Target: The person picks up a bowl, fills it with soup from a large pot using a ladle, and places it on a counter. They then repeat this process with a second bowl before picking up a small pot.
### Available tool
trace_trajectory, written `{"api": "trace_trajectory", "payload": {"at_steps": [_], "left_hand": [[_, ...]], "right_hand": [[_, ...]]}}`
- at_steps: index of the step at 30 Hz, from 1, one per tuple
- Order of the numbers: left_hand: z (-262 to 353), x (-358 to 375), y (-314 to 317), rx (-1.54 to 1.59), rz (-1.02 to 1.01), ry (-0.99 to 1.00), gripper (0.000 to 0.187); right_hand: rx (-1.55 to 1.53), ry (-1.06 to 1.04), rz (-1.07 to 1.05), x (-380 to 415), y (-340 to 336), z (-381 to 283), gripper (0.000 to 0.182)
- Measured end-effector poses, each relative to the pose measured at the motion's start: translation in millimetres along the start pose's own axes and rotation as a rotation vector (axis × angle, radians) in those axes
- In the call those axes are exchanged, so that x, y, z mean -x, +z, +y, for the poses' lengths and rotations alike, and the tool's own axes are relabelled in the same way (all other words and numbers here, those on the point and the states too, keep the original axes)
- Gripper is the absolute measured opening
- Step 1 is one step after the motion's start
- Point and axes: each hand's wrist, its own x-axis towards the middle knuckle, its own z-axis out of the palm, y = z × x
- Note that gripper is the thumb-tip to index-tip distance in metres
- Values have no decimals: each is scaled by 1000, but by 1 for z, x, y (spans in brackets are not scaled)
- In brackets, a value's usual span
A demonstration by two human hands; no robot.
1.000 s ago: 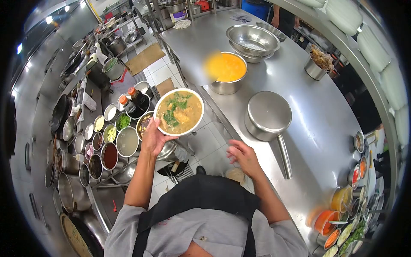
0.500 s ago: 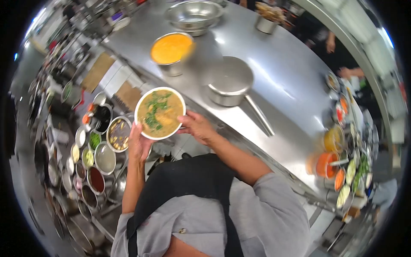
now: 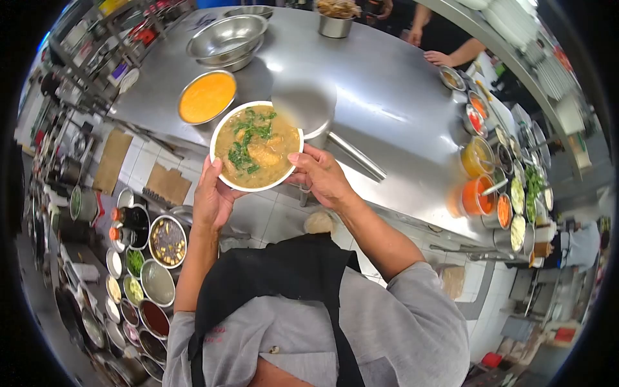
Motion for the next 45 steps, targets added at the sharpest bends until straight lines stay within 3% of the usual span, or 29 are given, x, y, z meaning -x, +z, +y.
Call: {"api": "trace_trajectory", "payload": {"at_steps": [7,9,11,13,15,23,27,30,33,40,44,45], "left_hand": [[-15,-10,18,18,-15,-58,47],[-12,-8,23,15,-24,-50,47],[-10,-2,23,20,-2,-31,46],[-9,2,20,1,43,-25,47],[-11,5,5,-19,86,-9,48],[-66,-3,-59,26,173,22,52],[-98,-18,-65,77,215,49,58],[-113,-30,-63,58,251,54,53],[-120,-40,-58,52,264,51,54],[-130,-67,-44,-28,413,45,79],[-136,-90,-40,-52,514,1,78],[-136,-96,-39,-53,451,28,74]], "right_hand": [[31,-13,131,25,-30,-16,58],[371,-67,352,24,-76,-14,73],[1493,-246,541,28,-127,-7,69],[1711,-297,448,27,-165,3,55],[1669,-159,323,20,-203,17,42],[1523,-292,585,43,-214,24,32],[1388,-224,703,55,-226,24,28],[755,53,718,68,-193,-8,23],[356,11,650,80,-192,-14,18],[-26,-38,486,100,-179,-21,19],[-111,-60,288,102,-166,-17,25],[-93,-50,261,102,-155,-21,26]]}}
